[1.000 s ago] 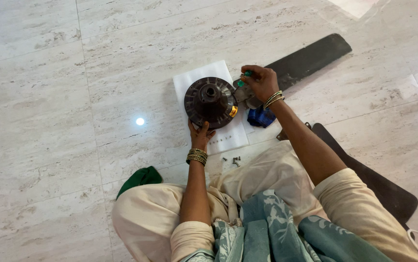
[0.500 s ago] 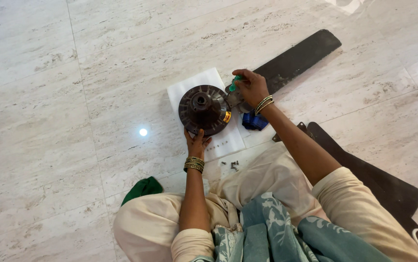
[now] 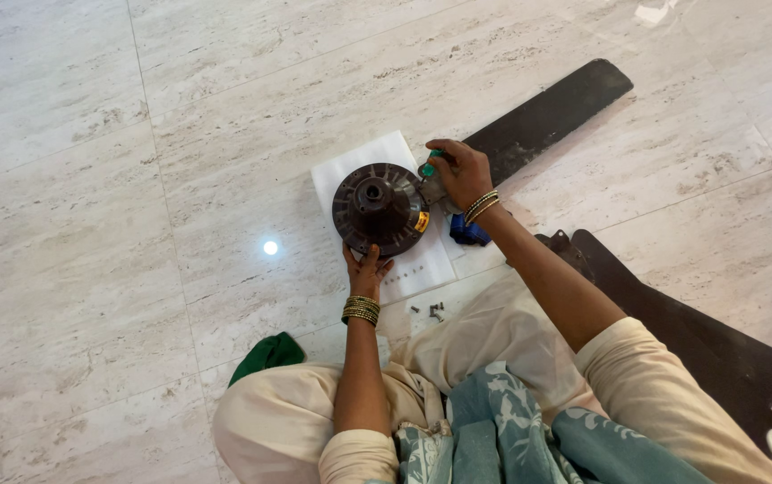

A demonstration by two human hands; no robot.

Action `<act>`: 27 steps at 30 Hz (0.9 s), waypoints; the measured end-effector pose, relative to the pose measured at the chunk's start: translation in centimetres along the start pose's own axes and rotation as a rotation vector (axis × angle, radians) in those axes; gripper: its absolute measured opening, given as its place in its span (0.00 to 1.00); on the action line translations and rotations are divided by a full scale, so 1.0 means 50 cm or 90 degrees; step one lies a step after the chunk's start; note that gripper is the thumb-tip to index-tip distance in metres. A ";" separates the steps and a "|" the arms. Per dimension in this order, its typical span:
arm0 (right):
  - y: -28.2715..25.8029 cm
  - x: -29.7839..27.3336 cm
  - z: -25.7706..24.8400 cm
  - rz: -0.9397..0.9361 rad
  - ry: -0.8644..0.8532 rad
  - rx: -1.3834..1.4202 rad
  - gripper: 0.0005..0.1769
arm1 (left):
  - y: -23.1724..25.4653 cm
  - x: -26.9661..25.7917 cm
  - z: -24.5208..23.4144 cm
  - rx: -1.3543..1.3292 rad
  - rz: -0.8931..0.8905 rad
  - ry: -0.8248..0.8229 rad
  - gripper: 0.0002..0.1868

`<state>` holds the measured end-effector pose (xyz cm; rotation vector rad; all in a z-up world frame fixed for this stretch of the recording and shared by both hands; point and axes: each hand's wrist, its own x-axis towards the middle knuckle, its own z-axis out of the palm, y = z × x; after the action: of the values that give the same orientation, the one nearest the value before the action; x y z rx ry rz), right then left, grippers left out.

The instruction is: The person sits on the floor and uses a screwdriver to remove screws from the central hub of a ceiling fan. They detach one fan blade and set it aside, then continue unscrewing the hub while the fan remains on the floor.

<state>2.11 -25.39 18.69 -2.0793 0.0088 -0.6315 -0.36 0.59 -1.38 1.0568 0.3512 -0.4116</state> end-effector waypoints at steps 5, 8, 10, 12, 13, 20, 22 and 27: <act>0.009 0.004 -0.011 0.064 -0.013 -0.015 0.17 | 0.007 -0.003 0.005 0.005 -0.015 0.010 0.60; 0.017 0.002 -0.020 0.103 -0.042 -0.038 0.18 | 0.006 -0.003 0.006 -0.001 -0.007 0.007 0.59; 0.021 0.003 -0.021 0.088 -0.048 -0.026 0.18 | 0.003 -0.002 0.004 -0.005 0.001 0.001 0.59; 0.023 0.004 -0.020 0.035 -0.058 0.002 0.19 | -0.001 -0.003 0.002 -0.011 0.006 -0.004 0.58; 0.024 0.005 -0.020 0.008 -0.063 0.016 0.19 | -0.002 -0.002 0.002 -0.014 0.008 -0.007 0.58; 0.019 0.007 -0.028 0.004 -0.123 0.010 0.20 | 0.002 -0.004 0.007 -0.015 0.009 -0.009 0.59; 0.018 0.009 -0.029 -0.018 -0.128 0.010 0.20 | 0.005 -0.006 0.007 -0.004 0.008 -0.008 0.59; 0.014 0.013 -0.037 -0.013 -0.151 0.004 0.21 | 0.006 -0.007 0.010 -0.009 0.013 -0.015 0.58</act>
<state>2.01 -27.40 19.23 -2.1383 -0.1496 -0.3934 -0.49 0.33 -0.78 1.0398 0.3212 -0.4030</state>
